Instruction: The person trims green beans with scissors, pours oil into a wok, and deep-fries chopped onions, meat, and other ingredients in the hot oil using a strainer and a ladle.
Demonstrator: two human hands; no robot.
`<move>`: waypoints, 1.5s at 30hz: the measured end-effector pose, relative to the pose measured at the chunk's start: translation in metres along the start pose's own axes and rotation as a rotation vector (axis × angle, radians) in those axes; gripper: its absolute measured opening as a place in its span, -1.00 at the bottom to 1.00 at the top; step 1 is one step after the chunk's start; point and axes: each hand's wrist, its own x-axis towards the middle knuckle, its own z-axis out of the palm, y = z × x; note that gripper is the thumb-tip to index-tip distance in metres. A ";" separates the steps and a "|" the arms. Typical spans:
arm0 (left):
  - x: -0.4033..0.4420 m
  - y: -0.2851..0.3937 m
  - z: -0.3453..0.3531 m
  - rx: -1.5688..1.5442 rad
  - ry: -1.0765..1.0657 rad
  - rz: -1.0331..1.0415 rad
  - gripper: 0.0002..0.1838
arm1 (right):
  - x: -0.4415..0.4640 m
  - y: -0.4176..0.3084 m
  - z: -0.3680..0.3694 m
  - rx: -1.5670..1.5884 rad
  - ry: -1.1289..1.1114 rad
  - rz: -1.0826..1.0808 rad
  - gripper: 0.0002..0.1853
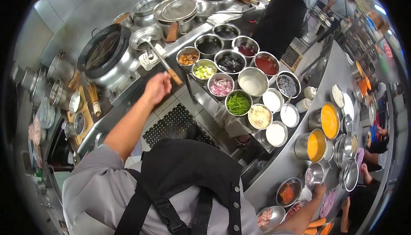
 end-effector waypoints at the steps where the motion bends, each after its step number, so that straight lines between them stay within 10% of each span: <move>1: 0.012 0.020 0.001 -0.193 0.044 -0.017 -0.80 | -0.019 -0.017 -0.016 0.164 -0.008 0.029 -0.74; 6: 0.099 0.084 0.027 -0.603 0.004 -0.019 -0.15 | -0.097 -0.077 -0.082 0.519 0.216 0.007 -0.58; 9: 0.161 0.097 0.022 -0.792 -0.119 -0.102 -0.26 | -0.146 -0.094 -0.103 0.743 0.413 -0.126 -0.55; 16: 0.185 0.119 0.003 -0.511 -0.013 -0.131 -0.71 | -0.310 -0.142 -0.027 1.373 -0.070 -0.122 -0.83; 20: 0.134 0.139 -0.044 0.192 0.325 0.440 -0.46 | -0.408 -0.223 0.105 1.526 -0.255 -0.101 -0.66; 22: 0.194 0.104 -0.122 0.736 0.602 1.182 -0.42 | -0.434 -0.266 0.175 1.493 -0.331 -0.038 -0.63; 24: 0.073 0.167 -0.120 0.273 0.245 0.391 -0.37 | -0.473 -0.337 0.239 1.326 -0.436 -0.079 -0.65; 27: 0.001 0.183 -0.186 0.065 -0.043 0.266 -0.32 | -0.487 -0.427 0.329 1.093 -0.396 -0.072 -0.74; 35: -0.180 0.241 -0.267 -0.238 -0.239 -0.029 -0.14 | -0.635 -0.770 0.528 0.372 -0.343 -1.329 -0.25; 38: -0.203 0.252 -0.283 -0.288 -0.254 -0.053 -0.11 | -0.687 -0.834 0.590 -0.135 0.165 -1.766 -0.36; 45: -0.232 0.279 -0.299 -0.634 -0.193 -0.054 -0.28 | -0.727 -0.865 0.630 0.541 -0.096 -1.488 -0.19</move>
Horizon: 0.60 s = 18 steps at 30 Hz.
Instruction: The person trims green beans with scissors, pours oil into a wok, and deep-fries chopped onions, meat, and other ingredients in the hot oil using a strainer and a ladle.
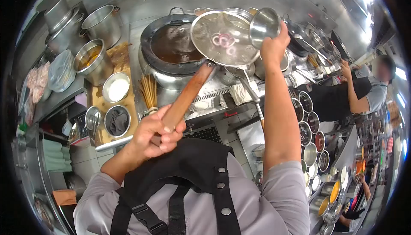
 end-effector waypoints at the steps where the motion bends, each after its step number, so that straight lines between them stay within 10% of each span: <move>1: -0.002 0.006 -0.001 -0.061 0.008 0.038 -0.29 | -0.012 -0.016 -0.007 0.011 -0.003 -0.001 -0.19; 3: -0.001 0.019 -0.005 -0.166 -0.001 0.096 -0.28 | -0.037 -0.045 -0.028 0.947 -0.122 0.749 -0.18; 10: 0.060 0.074 -0.085 -0.231 0.057 0.052 -0.65 | -0.157 0.029 -0.077 1.182 -0.218 0.868 -0.26; 18: 0.086 -0.004 -0.153 -0.120 0.186 0.337 -0.46 | -0.273 0.102 -0.280 1.024 -0.019 1.088 -0.37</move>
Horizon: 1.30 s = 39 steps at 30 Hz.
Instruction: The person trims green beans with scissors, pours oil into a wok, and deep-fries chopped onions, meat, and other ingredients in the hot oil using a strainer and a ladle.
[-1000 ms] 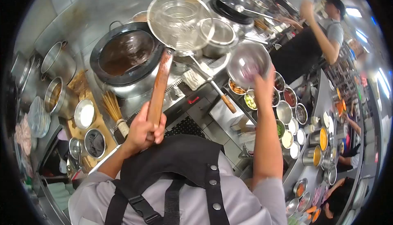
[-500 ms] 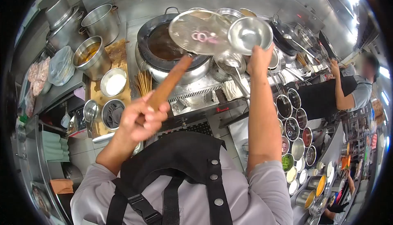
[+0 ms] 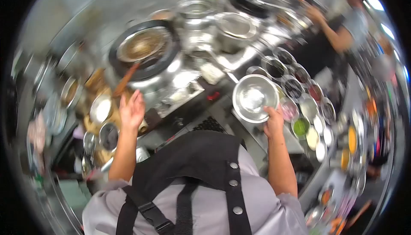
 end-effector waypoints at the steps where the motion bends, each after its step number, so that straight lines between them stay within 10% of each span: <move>1: 0.000 -0.029 -0.015 0.030 0.040 -0.070 -0.54 | -0.024 -0.007 -0.035 0.019 0.119 0.030 -0.40; 3: -0.003 -0.108 -0.043 0.117 0.230 -0.166 -0.61 | -0.056 -0.006 -0.109 0.057 0.245 0.048 -0.48; 11: -0.045 -0.365 -0.162 1.633 -0.226 -0.662 -0.74 | -0.250 -0.073 -0.256 0.277 0.735 -0.150 -0.53; 25: -0.085 -0.466 -0.154 2.083 -0.618 -0.719 -0.69 | -0.287 -0.130 -0.454 0.274 1.348 -0.202 -0.52; 31: -0.109 -0.432 -0.181 2.205 -0.603 -0.779 -0.67 | -0.293 -0.114 -0.444 0.351 0.979 -0.188 -0.41; 36: -0.126 -0.397 -0.206 2.264 -0.598 -0.741 -0.64 | -0.295 -0.007 -0.378 -0.365 0.397 0.230 -0.58; 37: -0.131 -0.389 -0.208 2.273 -0.603 -0.711 -0.64 | -0.290 0.007 -0.357 -0.818 0.199 0.016 -0.64; 39: -0.141 -0.381 -0.215 2.287 -0.647 -0.633 -0.63 | -0.289 0.040 -0.383 -0.669 -0.321 -0.273 -0.61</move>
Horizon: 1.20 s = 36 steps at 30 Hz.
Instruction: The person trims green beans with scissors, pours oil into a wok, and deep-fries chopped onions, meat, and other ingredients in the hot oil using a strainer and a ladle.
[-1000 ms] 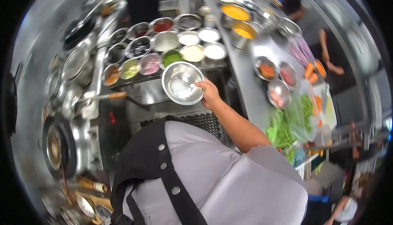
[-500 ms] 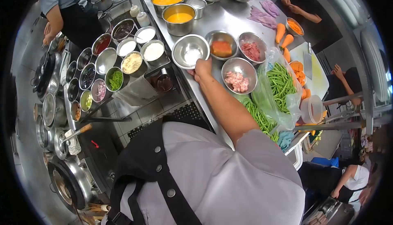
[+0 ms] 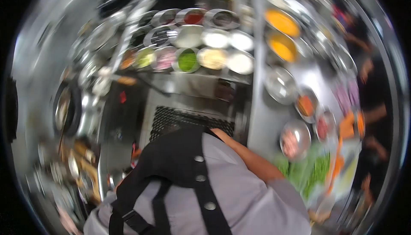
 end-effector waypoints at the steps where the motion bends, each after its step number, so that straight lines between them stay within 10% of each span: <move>1: -0.001 0.000 0.004 0.000 0.030 0.031 -0.62 | 0.021 -0.021 -0.002 0.313 -0.087 0.529 -0.60; 3: -0.013 -0.007 0.004 -0.147 0.159 0.063 -0.59 | 0.053 -0.028 0.003 -0.165 0.028 0.550 -0.65; 8: -0.055 0.020 0.004 -0.337 0.171 -0.129 -0.62 | 0.120 -0.002 0.024 0.070 -0.027 0.657 -0.65; 12: -0.071 -0.006 0.026 -0.267 0.301 -0.161 -0.59 | 0.067 0.201 0.003 -0.203 -0.273 0.609 -0.63; 15: -0.096 -0.041 0.029 -0.402 0.329 -0.197 -0.56 | 0.043 0.170 -0.005 -0.668 -0.556 0.798 -0.62; 28: -0.159 -0.215 0.122 -0.242 0.278 -0.358 -0.60 | 0.105 0.090 0.078 -0.540 -0.434 0.895 -0.62; 36: -0.205 -0.120 -0.182 -0.482 1.397 -0.399 -0.64 | 0.127 0.090 0.105 -0.656 -0.554 0.895 -0.61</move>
